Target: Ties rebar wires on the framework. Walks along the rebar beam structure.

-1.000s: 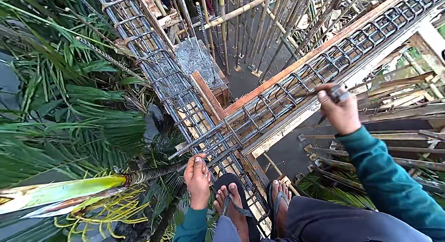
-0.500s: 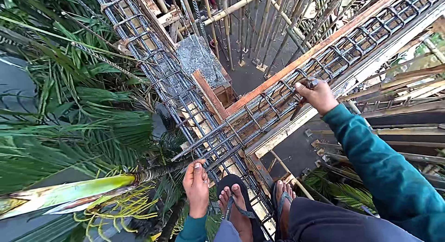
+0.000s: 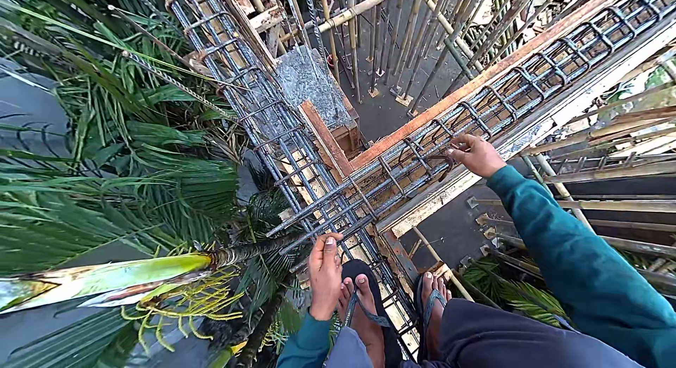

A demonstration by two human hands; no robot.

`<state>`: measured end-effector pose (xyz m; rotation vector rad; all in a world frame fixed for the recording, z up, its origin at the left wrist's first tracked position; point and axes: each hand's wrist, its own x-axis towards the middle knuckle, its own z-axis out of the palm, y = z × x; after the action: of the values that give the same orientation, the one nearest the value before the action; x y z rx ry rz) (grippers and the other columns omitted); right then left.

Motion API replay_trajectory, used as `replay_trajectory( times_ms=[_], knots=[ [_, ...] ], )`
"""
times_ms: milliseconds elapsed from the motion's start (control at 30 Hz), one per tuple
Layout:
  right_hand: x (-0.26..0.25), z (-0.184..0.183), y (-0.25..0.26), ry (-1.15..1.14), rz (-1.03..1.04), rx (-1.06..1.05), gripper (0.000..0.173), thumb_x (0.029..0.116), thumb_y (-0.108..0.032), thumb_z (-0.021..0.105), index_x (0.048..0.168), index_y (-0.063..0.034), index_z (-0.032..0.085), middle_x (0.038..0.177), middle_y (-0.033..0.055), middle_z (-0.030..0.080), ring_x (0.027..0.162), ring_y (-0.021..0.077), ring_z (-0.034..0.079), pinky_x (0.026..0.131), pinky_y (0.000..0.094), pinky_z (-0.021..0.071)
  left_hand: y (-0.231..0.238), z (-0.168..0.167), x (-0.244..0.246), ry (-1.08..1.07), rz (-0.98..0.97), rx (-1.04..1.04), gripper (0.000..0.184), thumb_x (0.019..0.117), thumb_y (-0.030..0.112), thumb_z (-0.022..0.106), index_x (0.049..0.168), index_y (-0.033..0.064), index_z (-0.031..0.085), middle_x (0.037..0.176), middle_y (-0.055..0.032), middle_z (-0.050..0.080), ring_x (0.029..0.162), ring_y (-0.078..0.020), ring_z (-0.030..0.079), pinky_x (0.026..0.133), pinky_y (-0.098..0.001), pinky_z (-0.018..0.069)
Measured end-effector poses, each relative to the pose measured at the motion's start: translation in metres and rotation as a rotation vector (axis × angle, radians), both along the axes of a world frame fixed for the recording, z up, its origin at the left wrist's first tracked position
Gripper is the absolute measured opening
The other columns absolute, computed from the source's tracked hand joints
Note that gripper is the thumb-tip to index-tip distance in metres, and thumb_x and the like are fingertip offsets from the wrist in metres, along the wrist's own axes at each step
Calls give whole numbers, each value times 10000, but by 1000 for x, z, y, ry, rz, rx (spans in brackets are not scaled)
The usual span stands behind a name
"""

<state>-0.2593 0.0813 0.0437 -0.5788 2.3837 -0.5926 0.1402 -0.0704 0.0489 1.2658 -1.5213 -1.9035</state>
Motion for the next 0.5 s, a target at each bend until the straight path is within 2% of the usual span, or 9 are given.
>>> replay_trajectory(
  times_ms=[67,167,200,233,300,333,367,433,500],
  knots=[
    [22,20,-2,12,22,-54,369,1030,-264,638,1307,-21,639,1245,232,668,1133,385,658,1002,612,499,6,4,-6,20,-46,96,322,1089,145,319,1041,66,627,591,103,370,431,-10,323,402,-165,314],
    [90,57,-5,-147,202,-220,264,1053,-201,586,1233,-30,676,1141,167,705,961,273,707,864,504,591,22,13,-19,64,-169,323,334,1083,185,275,924,129,563,565,116,346,421,-1,291,398,-164,279],
    [111,66,-8,-257,294,-239,267,1049,-198,590,1243,-45,692,1158,142,700,983,245,698,874,480,589,29,16,-25,88,-226,409,338,1081,196,276,900,137,555,563,112,350,420,-2,290,393,-163,272],
    [131,71,-10,-377,390,-224,310,1050,-223,585,1299,-66,680,1224,123,684,1060,224,686,935,458,577,36,18,-30,111,-302,492,338,1075,208,279,875,150,545,568,108,359,422,-3,292,391,-162,267],
    [164,75,-9,-557,524,-191,416,1073,-292,510,1423,-87,606,1373,121,627,1189,194,642,1037,415,528,52,20,-37,171,-461,670,329,1058,233,296,827,182,526,561,111,370,418,-2,293,388,-162,253],
    [176,75,-6,-585,538,-192,426,1088,-313,471,1425,-90,606,1383,103,630,1210,162,633,1062,385,509,59,20,-39,221,-527,779,337,1059,242,296,803,195,510,555,111,367,412,-1,284,382,-162,236],
    [183,75,-2,-579,518,-207,410,1097,-313,444,1378,-90,644,1344,78,661,1192,121,637,1057,349,502,64,18,-40,294,-579,891,357,1060,259,296,767,209,493,551,108,355,407,-3,272,379,-165,216],
    [185,78,6,-573,419,-271,353,1095,-263,446,1205,-72,722,1156,27,721,1047,56,657,958,284,523,68,16,-41,451,-640,1102,366,1057,299,334,736,223,492,547,107,347,394,1,279,369,-158,222],
    [183,83,10,-651,299,-361,312,1088,-197,453,1083,-41,723,1002,6,747,935,65,694,899,286,573,68,17,-43,536,-663,1214,340,1068,304,353,794,204,528,566,101,380,407,-3,323,378,-152,264]
  ],
)
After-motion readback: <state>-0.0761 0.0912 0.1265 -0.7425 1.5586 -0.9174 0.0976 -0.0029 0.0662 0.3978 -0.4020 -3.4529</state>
